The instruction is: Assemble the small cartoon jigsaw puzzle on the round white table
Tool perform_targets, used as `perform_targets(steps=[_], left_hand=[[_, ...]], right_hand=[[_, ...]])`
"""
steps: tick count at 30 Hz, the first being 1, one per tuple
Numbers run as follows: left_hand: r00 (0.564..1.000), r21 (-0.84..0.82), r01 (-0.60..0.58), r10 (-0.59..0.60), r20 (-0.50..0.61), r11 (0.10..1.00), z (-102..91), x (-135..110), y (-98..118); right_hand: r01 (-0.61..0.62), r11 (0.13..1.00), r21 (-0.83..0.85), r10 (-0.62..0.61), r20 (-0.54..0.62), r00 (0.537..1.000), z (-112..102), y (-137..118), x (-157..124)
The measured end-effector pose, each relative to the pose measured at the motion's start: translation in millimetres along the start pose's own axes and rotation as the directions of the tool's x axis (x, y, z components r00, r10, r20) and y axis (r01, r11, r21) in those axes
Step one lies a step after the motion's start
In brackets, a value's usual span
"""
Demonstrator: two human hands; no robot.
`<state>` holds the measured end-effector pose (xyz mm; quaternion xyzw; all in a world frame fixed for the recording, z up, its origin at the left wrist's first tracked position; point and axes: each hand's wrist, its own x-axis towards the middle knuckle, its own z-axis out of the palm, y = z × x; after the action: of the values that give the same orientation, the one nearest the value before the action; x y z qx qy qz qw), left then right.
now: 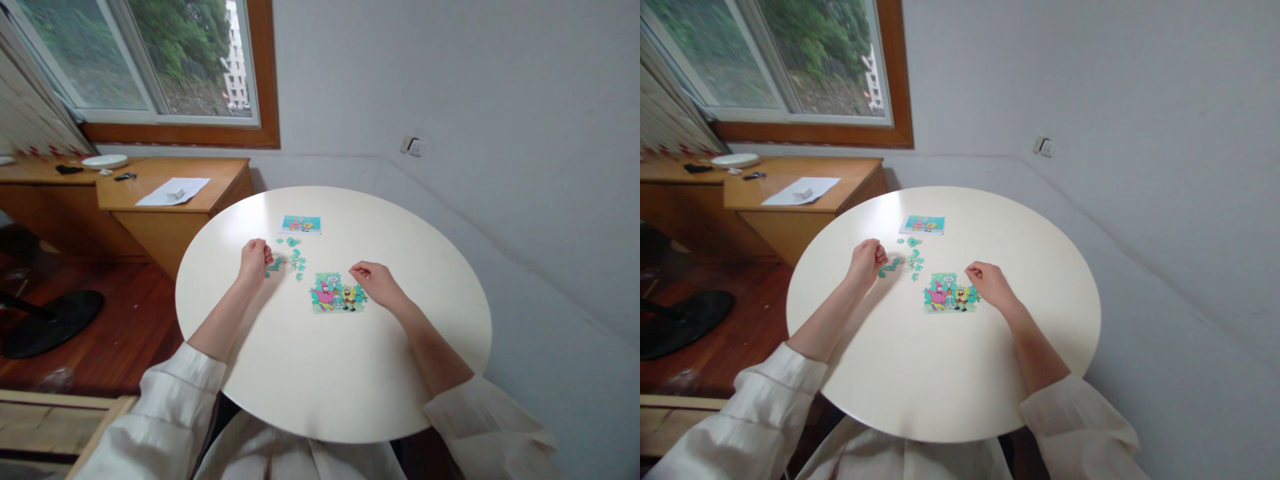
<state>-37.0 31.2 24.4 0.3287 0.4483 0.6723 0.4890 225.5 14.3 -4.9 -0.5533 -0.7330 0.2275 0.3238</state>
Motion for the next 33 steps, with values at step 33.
perform_targets(steps=[33], left_hand=[[0.981, -0.065, -0.072, 0.059, -0.186, 0.995, -12.7, 6, 16]], right_hand=[[0.007, 1.0, -0.016, -0.007, 0.027, 1.0, 0, 1, 0]])
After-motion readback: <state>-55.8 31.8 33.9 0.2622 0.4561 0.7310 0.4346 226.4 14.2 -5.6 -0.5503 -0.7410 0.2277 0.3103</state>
